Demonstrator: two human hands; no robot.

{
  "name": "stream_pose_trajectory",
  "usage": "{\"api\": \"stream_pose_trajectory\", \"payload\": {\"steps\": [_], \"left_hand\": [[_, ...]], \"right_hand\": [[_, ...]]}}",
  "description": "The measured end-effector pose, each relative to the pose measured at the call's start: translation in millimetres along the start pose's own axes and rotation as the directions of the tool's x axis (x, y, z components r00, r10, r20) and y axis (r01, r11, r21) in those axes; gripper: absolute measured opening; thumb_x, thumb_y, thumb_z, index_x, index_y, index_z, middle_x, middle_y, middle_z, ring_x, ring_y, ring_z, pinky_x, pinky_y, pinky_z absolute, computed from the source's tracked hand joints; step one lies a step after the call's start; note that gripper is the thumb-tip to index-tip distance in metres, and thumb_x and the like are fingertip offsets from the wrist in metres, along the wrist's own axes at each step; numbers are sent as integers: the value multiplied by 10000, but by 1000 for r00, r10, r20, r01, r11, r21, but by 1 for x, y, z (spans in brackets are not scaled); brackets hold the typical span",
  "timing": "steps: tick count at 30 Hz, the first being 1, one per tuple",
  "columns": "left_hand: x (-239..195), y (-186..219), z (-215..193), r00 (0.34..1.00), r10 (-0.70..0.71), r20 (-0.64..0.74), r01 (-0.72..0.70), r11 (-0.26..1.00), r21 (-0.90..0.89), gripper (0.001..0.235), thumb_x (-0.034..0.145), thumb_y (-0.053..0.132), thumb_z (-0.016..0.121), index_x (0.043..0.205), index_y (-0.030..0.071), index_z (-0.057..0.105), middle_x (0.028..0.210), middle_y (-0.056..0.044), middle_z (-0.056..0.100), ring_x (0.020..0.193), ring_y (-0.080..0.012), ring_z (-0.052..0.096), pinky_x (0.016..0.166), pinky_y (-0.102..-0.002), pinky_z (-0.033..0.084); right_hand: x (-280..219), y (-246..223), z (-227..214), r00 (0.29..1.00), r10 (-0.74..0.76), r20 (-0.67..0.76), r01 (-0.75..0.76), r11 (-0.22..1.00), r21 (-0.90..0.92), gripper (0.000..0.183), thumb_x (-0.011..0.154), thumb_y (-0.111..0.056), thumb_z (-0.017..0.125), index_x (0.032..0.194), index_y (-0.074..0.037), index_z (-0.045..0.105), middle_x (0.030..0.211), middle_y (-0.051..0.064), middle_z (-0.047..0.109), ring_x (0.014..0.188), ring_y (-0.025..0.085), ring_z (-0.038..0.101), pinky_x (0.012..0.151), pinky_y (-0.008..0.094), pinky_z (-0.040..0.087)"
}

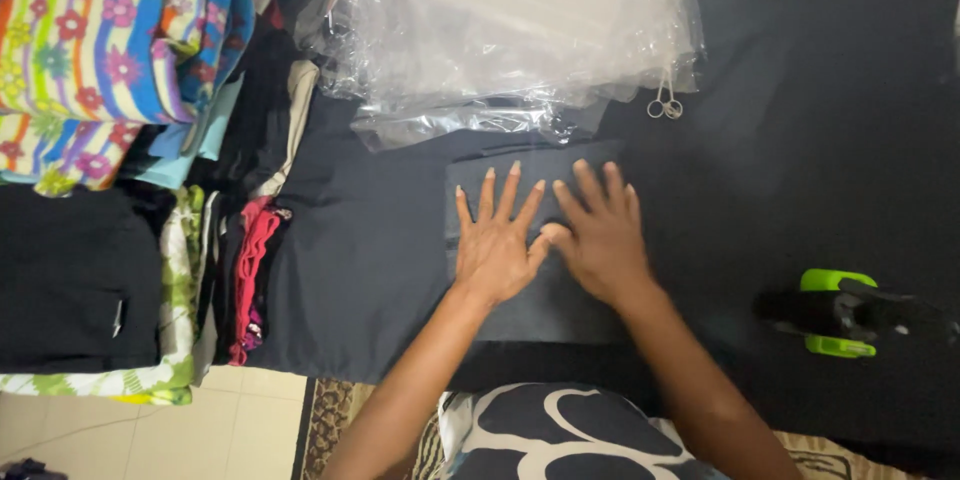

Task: Fold and stack various items of clothing and linens on a work table, occasionally using a lint remover.

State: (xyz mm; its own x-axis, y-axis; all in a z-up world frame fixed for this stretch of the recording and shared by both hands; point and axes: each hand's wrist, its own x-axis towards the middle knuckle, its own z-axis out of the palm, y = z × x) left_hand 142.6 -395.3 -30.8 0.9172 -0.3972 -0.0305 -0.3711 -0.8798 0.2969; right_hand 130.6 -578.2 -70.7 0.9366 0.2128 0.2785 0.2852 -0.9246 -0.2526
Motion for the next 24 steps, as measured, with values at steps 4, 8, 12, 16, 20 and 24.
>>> {"api": "stream_pose_trajectory", "payload": {"steps": [4,8,12,16,20,24], "left_hand": [[4,-2,3,999,-1,54,1,1000,4,698,955,512,509,1579,220,396,1678,-177,259,1535,-459,190,1150,-763,85],[0,-6,11,999,46,-22,-47,999,-20,694,976,547,480,1570,196,409,1667,-201,271,1524,-474,212,1146,-769,93],[-5,-16,14,996,78,-52,-80,996,-40,709,989,567,480,1568,164,412,1658,-225,280,1523,-479,222,1154,-761,101],[-11,-22,18,993,93,-70,-95,995,-26,713,978,559,519,1543,130,451,1631,-258,316,1505,-485,260,1149,-752,127],[-13,-26,31,968,75,-239,-92,994,-62,729,991,607,417,1517,107,481,1651,-216,270,1517,-455,236,1158,-730,133],[-11,-26,27,974,70,-217,-86,994,-63,755,999,640,335,1514,108,480,1642,-223,289,1514,-464,220,1153,-733,111]], "right_hand": [[-9,10,20,999,12,-48,-12,1000,-5,592,1025,-552,479,1473,-178,579,1594,143,452,1483,464,341,1136,632,326],[-24,20,24,981,-20,-192,38,995,92,581,1015,-489,543,1465,-124,584,1609,147,435,1497,426,334,1175,560,288],[-76,28,7,925,126,-359,-8,949,314,443,920,-280,750,1285,-38,688,1413,176,602,1340,382,553,1137,479,422],[-142,51,-10,812,313,-492,-166,933,320,245,928,-253,789,1114,-96,763,1185,62,718,1129,270,673,1008,391,513],[-200,82,-16,625,345,-700,-284,936,208,190,1044,-121,697,994,3,562,1006,170,594,789,253,494,719,388,419],[-198,87,-64,535,261,-804,-374,926,52,419,1130,-328,574,1164,29,358,1088,175,355,961,322,400,896,473,368]]}}
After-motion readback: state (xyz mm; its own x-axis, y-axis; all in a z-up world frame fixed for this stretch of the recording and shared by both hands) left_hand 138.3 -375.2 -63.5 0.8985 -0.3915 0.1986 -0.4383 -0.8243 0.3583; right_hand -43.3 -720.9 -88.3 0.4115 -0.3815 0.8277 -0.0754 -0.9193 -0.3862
